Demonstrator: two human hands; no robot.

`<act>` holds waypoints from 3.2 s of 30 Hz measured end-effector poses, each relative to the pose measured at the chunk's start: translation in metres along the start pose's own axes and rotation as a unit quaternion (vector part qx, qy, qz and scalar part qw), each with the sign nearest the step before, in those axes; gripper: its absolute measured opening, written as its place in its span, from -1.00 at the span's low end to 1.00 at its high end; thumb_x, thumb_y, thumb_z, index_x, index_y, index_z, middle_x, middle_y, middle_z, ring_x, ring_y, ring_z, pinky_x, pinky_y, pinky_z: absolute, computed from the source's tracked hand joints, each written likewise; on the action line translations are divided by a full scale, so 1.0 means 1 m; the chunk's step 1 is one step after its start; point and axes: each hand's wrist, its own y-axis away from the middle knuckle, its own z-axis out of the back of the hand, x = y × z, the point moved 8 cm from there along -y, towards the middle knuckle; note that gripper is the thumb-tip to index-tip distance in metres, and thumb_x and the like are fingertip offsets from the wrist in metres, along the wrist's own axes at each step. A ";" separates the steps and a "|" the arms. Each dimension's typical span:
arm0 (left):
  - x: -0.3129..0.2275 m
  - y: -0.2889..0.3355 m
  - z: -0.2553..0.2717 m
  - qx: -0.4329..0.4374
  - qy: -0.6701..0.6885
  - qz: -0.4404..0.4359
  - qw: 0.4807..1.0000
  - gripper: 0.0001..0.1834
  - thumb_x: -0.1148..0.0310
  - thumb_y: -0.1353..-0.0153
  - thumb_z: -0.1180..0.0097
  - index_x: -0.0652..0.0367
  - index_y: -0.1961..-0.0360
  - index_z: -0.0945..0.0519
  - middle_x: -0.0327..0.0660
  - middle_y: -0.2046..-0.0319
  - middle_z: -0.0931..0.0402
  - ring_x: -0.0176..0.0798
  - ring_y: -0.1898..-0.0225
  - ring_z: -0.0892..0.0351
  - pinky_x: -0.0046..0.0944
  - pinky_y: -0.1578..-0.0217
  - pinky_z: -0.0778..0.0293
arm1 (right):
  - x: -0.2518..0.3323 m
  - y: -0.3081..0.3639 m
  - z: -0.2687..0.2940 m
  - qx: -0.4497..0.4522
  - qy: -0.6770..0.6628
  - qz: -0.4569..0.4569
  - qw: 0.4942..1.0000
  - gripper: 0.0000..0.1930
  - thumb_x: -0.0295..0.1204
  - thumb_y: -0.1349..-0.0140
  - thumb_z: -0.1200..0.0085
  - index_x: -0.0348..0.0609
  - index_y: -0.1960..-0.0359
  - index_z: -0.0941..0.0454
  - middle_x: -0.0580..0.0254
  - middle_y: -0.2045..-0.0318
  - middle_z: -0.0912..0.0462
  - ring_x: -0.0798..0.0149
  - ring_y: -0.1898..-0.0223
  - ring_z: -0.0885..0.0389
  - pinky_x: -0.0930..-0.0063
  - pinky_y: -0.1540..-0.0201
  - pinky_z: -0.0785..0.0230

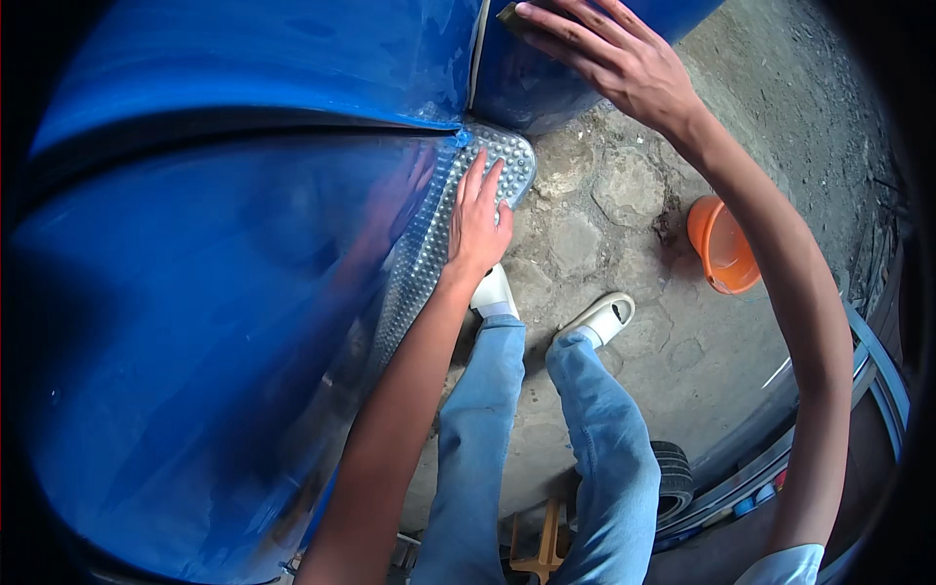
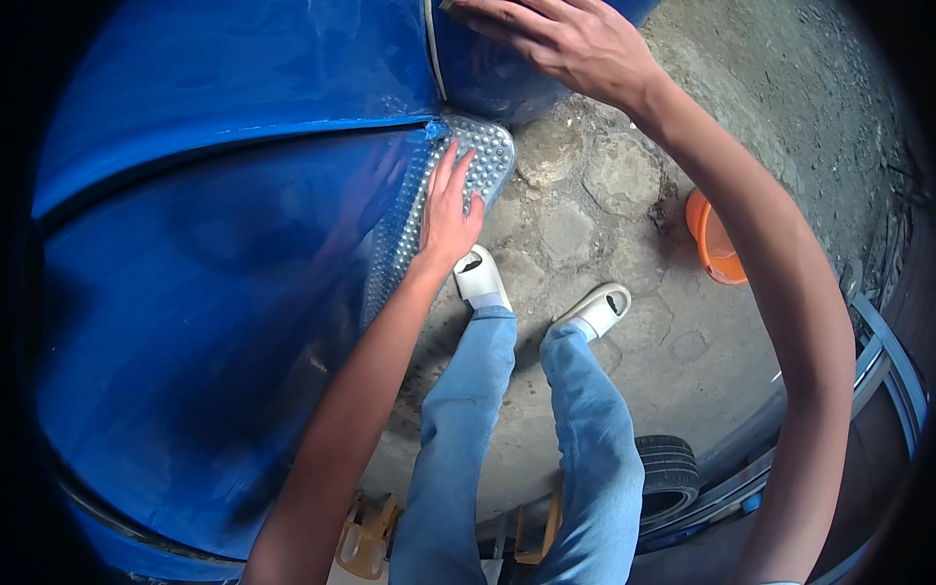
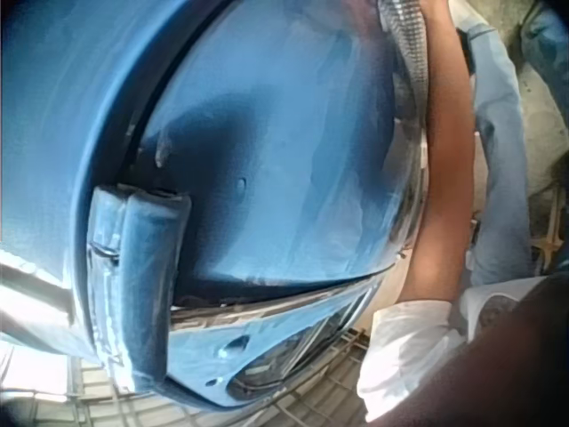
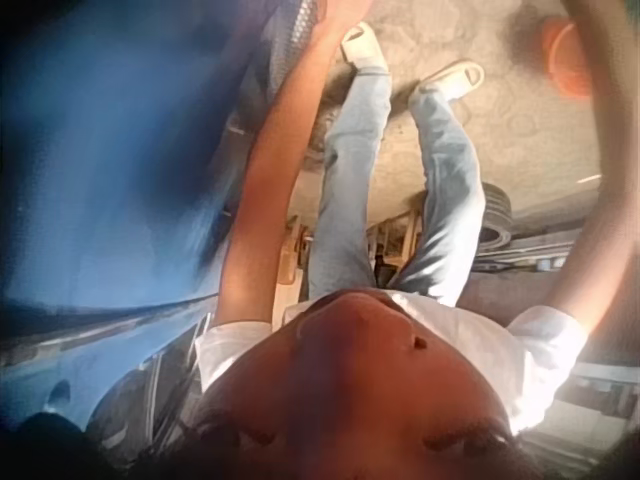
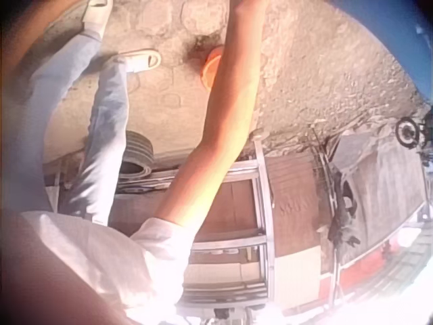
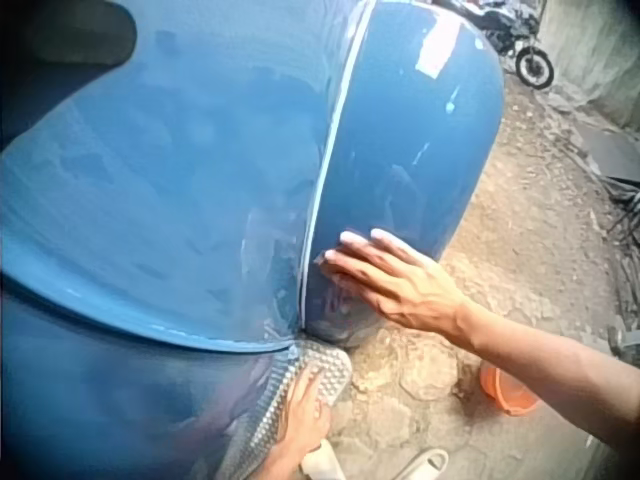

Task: The person wet sands the hood and fender of a car by rubbing the panels with sandpaper and dipping the sandpaper into a bucket of water.

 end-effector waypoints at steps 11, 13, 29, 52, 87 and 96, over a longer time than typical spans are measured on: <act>-0.020 0.013 0.004 0.015 0.027 0.012 0.999 -0.35 0.55 -0.20 -0.10 0.21 -0.37 -0.37 0.07 -0.47 -0.13 0.22 -0.41 -0.19 0.06 -0.40 -0.17 | 0.044 0.077 -0.059 -0.012 -0.088 -0.128 0.988 -0.38 -0.46 -0.26 0.02 0.29 -0.40 -0.43 0.63 -0.52 -0.20 0.28 -0.57 -0.07 0.04 -0.60 0.14; -0.048 0.000 0.021 -0.001 0.016 -0.029 0.999 -0.40 0.55 -0.20 -0.10 0.21 -0.33 -0.43 0.07 -0.42 -0.22 0.19 -0.39 -0.24 0.07 -0.37 -0.20 | 0.061 0.110 -0.068 0.021 -0.135 -0.248 0.959 -0.37 -0.53 -0.27 0.04 0.25 -0.40 -0.43 0.57 -0.49 -0.27 0.25 -0.57 -0.06 0.01 -0.60 0.16; -0.266 -0.226 0.105 -0.249 -0.284 -0.449 0.810 -0.47 0.06 -0.41 -0.04 -0.07 -0.35 -0.51 0.06 -0.46 -0.23 0.27 -0.48 -0.08 0.17 -0.43 -0.05 | 0.017 0.147 -0.100 -0.485 -0.378 -0.714 0.335 -0.63 -0.48 -0.46 0.07 -0.31 -0.24 -0.52 -0.23 -0.22 -0.55 -0.15 -0.29 -0.51 0.20 -0.32 -0.37; -0.260 -0.229 0.099 -0.265 -0.333 -0.475 0.770 -0.33 -0.12 -0.50 0.23 0.07 -0.44 -0.40 0.00 -0.53 -0.11 0.20 -0.54 -0.02 0.28 -0.50 0.14 | 0.032 0.101 -0.106 -0.489 -0.357 -0.683 0.409 0.05 0.26 -0.34 0.07 -0.53 -0.48 0.01 -0.47 -0.47 -0.06 -0.37 -0.52 -0.01 -0.10 -0.54 0.13; -0.258 -0.229 0.100 -0.266 -0.344 -0.431 0.791 -0.24 -0.24 -0.46 0.28 0.05 -0.45 -0.38 0.11 -0.51 -0.10 0.32 -0.53 0.00 0.35 -0.45 0.06 | 0.037 0.088 -0.076 -0.480 -0.374 -0.665 0.434 -0.18 0.10 -0.42 0.07 -0.30 -0.49 -0.17 -0.14 -0.52 -0.13 -0.24 -0.55 0.02 0.03 -0.57 0.12; -0.254 -0.229 0.098 -0.258 -0.341 -0.428 0.796 -0.26 -0.19 -0.45 0.24 0.08 -0.44 -0.40 0.14 -0.52 -0.07 0.35 -0.52 0.02 0.35 -0.43 0.05 | 0.038 0.078 -0.099 -0.441 -0.417 -0.761 0.229 -0.12 0.18 -0.49 0.32 -0.34 -0.55 0.08 -0.26 -0.57 0.12 -0.30 -0.59 0.28 -0.18 -0.56 0.44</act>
